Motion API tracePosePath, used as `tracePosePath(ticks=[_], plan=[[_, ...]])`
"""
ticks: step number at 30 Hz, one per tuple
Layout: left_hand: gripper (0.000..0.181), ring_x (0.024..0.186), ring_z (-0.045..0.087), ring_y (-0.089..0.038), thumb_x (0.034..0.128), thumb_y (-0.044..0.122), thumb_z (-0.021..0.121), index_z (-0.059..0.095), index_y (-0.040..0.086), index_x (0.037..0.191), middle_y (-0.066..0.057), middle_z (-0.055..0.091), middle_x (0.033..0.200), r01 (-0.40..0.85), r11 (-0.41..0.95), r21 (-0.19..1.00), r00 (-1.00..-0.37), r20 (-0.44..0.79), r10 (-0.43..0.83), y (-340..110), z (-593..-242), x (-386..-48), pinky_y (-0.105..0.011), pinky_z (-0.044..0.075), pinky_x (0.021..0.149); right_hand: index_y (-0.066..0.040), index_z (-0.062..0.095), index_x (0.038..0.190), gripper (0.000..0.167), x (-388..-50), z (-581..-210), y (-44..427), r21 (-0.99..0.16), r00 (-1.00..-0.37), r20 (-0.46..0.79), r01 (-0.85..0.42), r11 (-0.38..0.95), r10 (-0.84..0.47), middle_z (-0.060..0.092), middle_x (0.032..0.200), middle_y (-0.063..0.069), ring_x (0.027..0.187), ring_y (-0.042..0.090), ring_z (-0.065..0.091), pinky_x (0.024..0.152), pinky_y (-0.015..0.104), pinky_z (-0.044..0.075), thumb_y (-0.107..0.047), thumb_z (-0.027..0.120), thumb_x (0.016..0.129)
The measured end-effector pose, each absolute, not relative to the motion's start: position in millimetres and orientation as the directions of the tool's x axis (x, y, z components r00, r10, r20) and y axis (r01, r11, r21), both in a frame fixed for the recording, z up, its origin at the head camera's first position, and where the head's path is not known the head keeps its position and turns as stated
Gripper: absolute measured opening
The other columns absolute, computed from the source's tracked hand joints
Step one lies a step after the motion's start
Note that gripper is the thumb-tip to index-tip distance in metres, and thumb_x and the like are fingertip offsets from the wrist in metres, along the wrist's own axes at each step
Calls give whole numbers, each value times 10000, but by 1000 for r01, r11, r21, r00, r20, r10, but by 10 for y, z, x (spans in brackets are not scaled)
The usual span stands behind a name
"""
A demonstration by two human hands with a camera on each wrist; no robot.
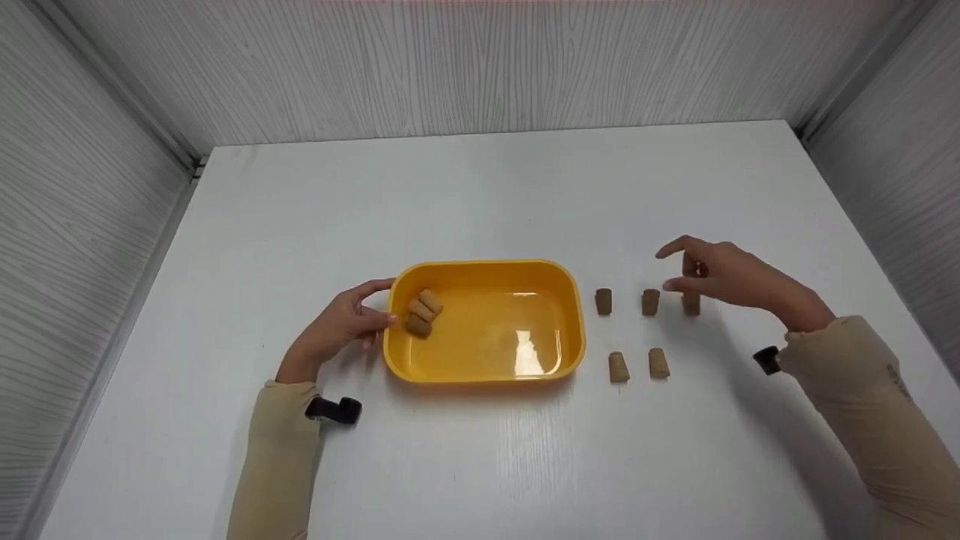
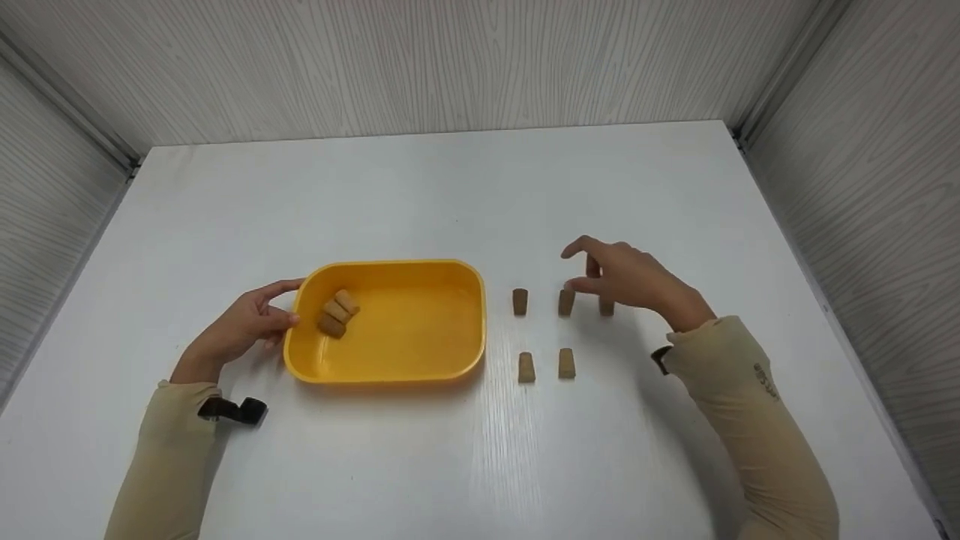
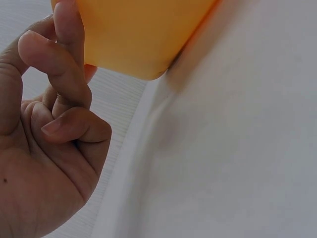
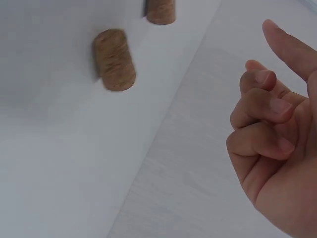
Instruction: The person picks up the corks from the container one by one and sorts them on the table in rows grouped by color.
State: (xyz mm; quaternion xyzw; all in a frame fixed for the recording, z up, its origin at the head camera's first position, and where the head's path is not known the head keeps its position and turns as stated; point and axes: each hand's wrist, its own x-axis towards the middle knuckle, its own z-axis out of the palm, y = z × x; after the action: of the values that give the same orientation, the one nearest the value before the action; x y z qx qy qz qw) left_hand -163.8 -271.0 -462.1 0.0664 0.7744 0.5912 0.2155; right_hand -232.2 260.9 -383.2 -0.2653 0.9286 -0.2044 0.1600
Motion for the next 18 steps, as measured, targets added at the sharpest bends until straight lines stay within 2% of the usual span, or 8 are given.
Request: tracePosePath(ticks=[7, 12, 18], plan=[[639, 471, 441, -145, 911, 220, 669, 377, 114, 1469, 36, 551, 557, -140, 309, 941, -904, -249, 348, -2704, -4609, -1605, -218, 429, 521, -171, 514, 1303, 439, -2299, -3632, 2083, -540, -727, -204, -476, 695, -656, 536, 790, 21, 667, 138, 470, 626, 238, 411, -328, 654, 918], [658, 481, 444, -135, 904, 235, 679, 370, 116, 1472, 35, 570, 573, -160, 301, 940, -903, -262, 339, -2742, -4626, -1599, -217, 426, 524, -164, 517, 1311, 438, -2329, -3556, 1681, -537, -644, -204, -556, 635, -737, 558, 811, 24, 680, 144, 485, 647, 256, 427, -304, 653, 919], [654, 492, 446, -132, 904, 208, 679, 370, 106, 1471, 23, 578, 582, -169, 281, 945, -908, -260, 329, -2774, -4650, -1600, -214, 423, 524, -170, 521, 1315, 438, -2392, -3443, 1189, -541, -593, -186, -603, 586, -783, 602, 838, 49, 676, 159, 512, 653, 299, 456, -266, 667, 914]])
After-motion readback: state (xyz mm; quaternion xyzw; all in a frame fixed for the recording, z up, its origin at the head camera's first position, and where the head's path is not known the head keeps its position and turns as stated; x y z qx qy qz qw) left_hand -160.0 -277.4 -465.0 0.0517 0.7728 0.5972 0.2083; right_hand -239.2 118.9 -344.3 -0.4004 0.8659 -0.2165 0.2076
